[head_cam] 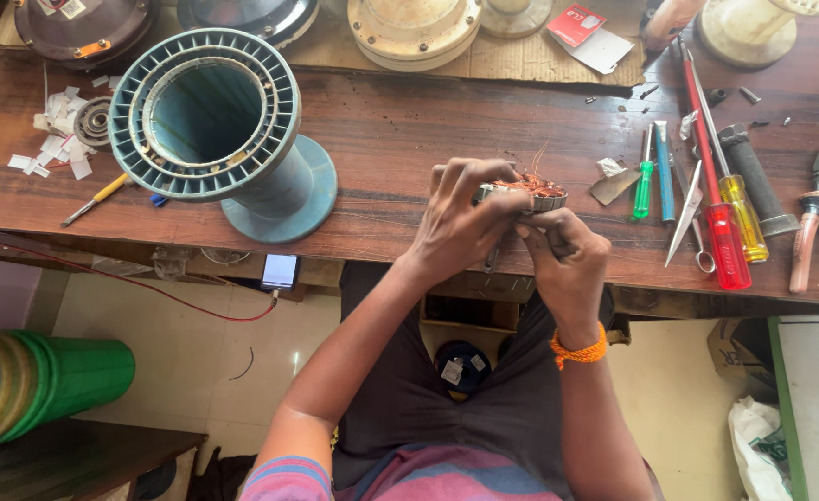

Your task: The person works on a small electric motor armature at a workbench, pressing and arranging copper windings around the commotor core with both hands and repositioning the armature repeatedly. They pick up a green-handled screwdriver to work on the windings, set it down, and continue adjusting the copper wires by hand.

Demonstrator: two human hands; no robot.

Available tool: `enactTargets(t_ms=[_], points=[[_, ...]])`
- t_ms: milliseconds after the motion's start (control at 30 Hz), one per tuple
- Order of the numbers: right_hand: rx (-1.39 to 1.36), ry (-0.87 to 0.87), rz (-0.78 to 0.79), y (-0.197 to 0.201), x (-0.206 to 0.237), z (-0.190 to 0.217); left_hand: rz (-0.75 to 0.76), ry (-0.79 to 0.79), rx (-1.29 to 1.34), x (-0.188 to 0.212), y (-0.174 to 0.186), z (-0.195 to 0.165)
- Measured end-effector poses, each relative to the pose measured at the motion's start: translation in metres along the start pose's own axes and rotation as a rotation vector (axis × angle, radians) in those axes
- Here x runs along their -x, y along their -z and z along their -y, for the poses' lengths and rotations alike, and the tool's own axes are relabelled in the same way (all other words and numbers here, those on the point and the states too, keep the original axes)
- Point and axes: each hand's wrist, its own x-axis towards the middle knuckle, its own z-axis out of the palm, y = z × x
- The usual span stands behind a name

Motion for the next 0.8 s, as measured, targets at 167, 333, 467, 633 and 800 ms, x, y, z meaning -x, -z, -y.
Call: enactTargets(t_ms=[167, 333, 467, 633, 800], points=[[-0.282, -0.061, -0.024, -0.011, 0.008, -0.021, 0.017, -0.175, -0.080, 0.013, 0.001, 0.011], [-0.445, -0.068, -0.028, -0.010, 0.018, -0.030, -0.050, -0.213, -0.112, 0.015, -0.002, 0.012], [-0.462, -0.083, -0.035, -0.007, 0.024, -0.025, -0.070, -0.232, -0.119, 0.017, -0.002, 0.008], [-0.223, -0.090, 0.035, 0.011, 0.022, -0.004, -0.118, -0.272, -0.109, 0.016, 0.001, 0.004], [0.091, -0.071, 0.143, 0.042, 0.008, 0.027, -0.137, -0.253, -0.030, 0.008, 0.005, 0.002]])
